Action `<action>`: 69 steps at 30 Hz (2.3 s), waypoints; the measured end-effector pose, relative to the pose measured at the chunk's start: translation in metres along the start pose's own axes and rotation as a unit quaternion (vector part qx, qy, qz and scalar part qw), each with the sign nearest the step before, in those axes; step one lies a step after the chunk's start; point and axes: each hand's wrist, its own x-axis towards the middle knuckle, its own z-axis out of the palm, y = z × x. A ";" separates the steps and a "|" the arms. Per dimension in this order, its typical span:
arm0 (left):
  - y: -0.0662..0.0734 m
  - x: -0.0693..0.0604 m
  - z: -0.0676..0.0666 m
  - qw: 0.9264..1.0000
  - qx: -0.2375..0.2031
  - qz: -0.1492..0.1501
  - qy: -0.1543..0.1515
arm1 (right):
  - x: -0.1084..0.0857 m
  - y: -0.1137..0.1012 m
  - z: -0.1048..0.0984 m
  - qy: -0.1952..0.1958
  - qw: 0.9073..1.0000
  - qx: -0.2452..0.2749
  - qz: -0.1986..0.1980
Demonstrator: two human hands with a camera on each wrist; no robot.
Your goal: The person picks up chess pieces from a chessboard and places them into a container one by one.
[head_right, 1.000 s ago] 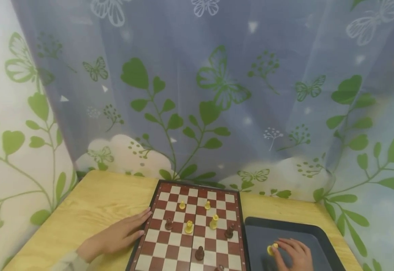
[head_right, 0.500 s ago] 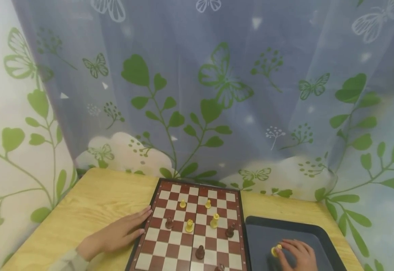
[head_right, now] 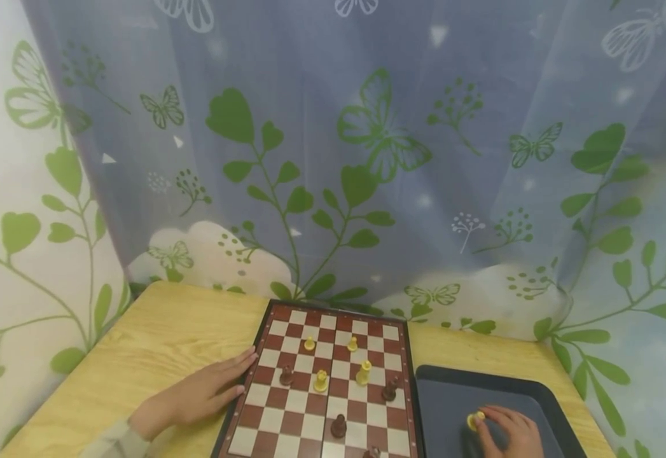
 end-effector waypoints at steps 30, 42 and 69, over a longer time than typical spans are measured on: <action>0.002 0.002 -0.004 1.000 -0.016 0.003 -0.003 | 0.021 0.002 -0.012 -0.219 0.932 0.028 0.287; 0.004 0.001 -0.004 1.000 -0.020 0.003 -0.005 | 0.028 0.016 -0.012 -0.258 0.927 0.008 0.271; 0.006 0.000 -0.005 1.000 -0.023 0.000 -0.009 | 0.040 0.013 -0.018 -0.260 0.930 -0.002 0.260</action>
